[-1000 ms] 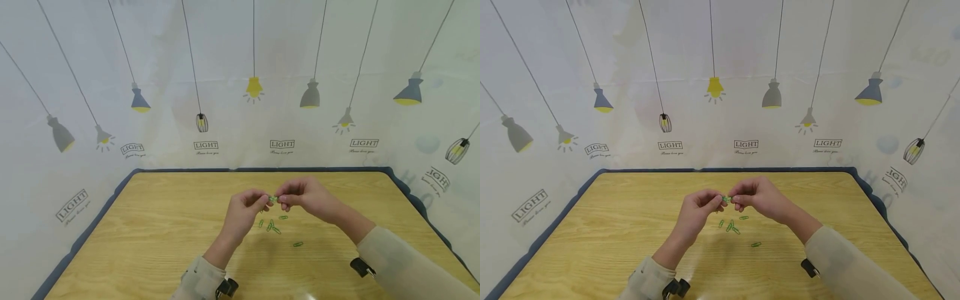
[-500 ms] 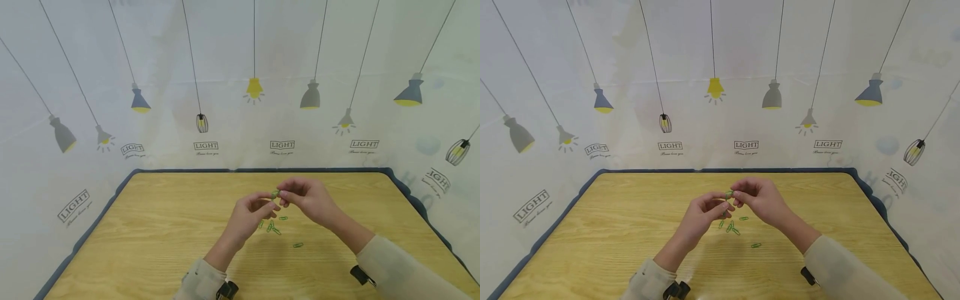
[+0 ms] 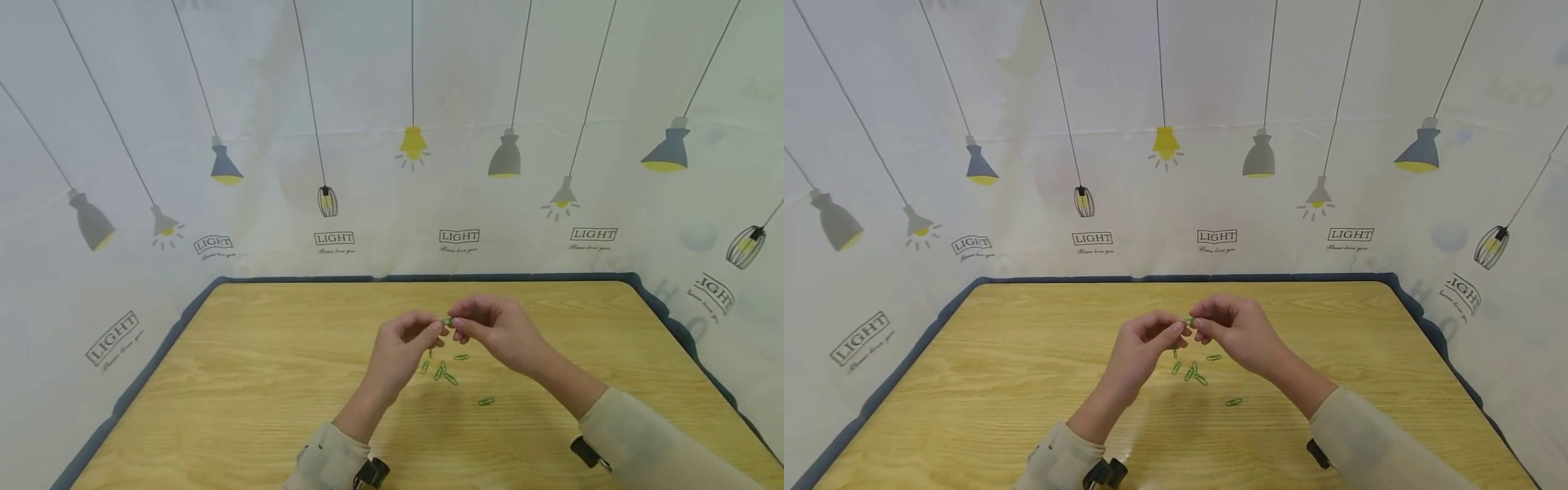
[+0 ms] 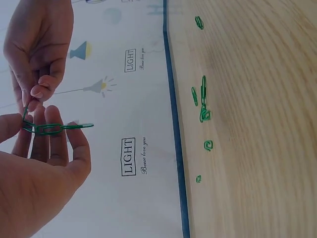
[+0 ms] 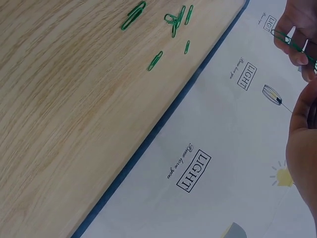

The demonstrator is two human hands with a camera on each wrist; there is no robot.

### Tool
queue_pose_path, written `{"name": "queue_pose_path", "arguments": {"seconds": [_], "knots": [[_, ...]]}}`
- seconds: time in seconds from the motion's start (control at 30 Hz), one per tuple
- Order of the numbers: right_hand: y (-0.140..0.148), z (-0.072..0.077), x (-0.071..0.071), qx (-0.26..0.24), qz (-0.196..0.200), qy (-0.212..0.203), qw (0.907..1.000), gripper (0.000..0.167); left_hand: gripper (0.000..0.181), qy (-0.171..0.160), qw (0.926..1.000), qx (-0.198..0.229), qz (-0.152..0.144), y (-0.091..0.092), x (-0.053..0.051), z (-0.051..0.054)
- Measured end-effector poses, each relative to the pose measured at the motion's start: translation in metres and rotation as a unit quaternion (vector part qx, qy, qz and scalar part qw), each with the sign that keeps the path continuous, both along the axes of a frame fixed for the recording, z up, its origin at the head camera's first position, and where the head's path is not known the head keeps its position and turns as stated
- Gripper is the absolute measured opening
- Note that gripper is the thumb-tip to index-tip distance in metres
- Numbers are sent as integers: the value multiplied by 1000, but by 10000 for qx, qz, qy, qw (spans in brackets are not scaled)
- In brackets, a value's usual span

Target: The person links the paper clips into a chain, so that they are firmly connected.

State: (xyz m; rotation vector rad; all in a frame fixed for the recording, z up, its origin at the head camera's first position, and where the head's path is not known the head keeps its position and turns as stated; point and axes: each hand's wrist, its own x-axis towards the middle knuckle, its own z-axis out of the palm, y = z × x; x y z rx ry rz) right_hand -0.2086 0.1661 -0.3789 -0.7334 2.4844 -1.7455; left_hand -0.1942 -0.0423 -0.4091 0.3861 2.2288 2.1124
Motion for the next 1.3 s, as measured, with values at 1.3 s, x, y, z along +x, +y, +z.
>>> {"name": "queue_pose_path", "arguments": {"seconds": [1.3], "knots": [[44, -80, 5, 2912, 1376, -586, 9449, 14, 24, -251, 9989, 385, 105, -5, -1, -3]]}}
